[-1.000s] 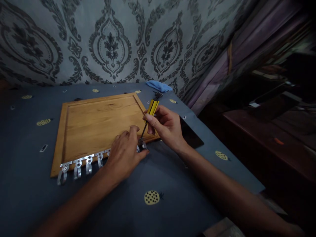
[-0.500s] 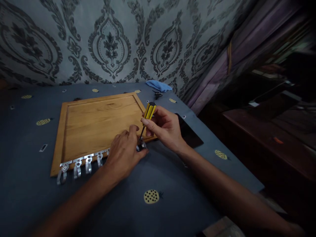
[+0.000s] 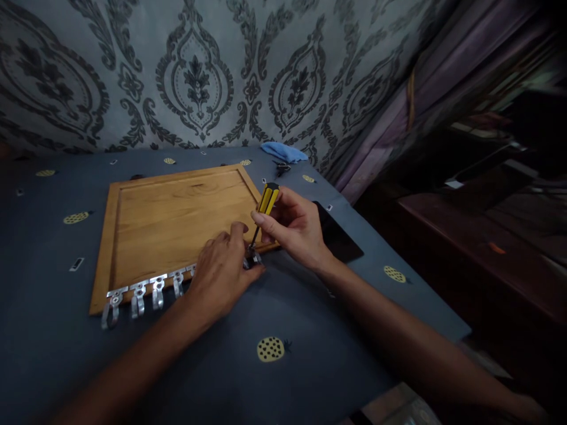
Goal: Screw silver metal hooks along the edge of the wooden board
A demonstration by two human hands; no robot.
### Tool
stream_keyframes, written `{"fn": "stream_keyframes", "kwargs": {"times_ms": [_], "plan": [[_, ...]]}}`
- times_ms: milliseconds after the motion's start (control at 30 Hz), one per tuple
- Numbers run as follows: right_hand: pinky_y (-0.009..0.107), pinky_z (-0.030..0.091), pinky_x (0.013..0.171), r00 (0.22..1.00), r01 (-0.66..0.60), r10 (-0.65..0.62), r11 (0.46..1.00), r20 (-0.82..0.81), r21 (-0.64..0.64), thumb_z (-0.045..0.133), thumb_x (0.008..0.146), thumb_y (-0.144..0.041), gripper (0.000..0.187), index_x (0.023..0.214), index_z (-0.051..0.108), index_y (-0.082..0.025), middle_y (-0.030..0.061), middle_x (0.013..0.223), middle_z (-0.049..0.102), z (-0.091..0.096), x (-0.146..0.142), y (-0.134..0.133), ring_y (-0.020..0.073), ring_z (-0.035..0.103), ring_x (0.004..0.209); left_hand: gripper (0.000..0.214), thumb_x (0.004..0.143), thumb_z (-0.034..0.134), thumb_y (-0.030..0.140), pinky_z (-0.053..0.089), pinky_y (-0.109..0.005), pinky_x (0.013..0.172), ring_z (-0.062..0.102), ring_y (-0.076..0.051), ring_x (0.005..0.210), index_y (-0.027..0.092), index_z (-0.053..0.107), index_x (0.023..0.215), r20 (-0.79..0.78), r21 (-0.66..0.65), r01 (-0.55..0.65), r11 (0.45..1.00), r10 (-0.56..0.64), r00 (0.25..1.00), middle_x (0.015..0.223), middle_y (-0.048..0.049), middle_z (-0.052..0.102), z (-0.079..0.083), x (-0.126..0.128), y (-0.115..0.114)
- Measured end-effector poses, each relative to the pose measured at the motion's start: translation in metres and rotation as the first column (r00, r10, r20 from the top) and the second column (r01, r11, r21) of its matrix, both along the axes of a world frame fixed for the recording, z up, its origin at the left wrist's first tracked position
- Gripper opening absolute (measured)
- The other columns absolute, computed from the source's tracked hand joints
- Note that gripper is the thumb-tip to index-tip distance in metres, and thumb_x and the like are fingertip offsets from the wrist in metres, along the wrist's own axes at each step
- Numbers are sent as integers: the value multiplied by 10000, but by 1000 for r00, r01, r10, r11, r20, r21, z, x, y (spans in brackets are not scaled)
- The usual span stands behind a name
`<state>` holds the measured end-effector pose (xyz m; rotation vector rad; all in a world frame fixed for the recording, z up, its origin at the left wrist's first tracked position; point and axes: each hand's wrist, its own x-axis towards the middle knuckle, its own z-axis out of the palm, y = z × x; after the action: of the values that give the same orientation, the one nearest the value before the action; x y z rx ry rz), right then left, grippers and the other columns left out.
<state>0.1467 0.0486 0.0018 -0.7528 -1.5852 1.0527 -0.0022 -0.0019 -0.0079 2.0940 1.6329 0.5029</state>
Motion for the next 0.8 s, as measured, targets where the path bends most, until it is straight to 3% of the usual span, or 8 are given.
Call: {"fn": "stream_keyframes", "kwargs": {"times_ms": [433,800], "plan": [[208,455,438,999,44,-44,999,-14,4,810,798,-504,424,796,498,-216,-79,647,528,-5,-1,4,72,576,460,506,841,744,292,515,-456,898,668,-313,1050,185,442,1233,-4,41,2,999,-2,1000,1078,-97,696,-3,-1,-1],[224,414,421,998,54,-55,998,-17,-15,820,791,-491,418,806,499,-223,-67,684,528,-6,-1,4,68,538,468,525,845,740,287,510,-473,925,668,-321,1084,196,425,1255,-14,29,-8,1000,9,1000,1122,-108,697,-3,0,-2]]}}
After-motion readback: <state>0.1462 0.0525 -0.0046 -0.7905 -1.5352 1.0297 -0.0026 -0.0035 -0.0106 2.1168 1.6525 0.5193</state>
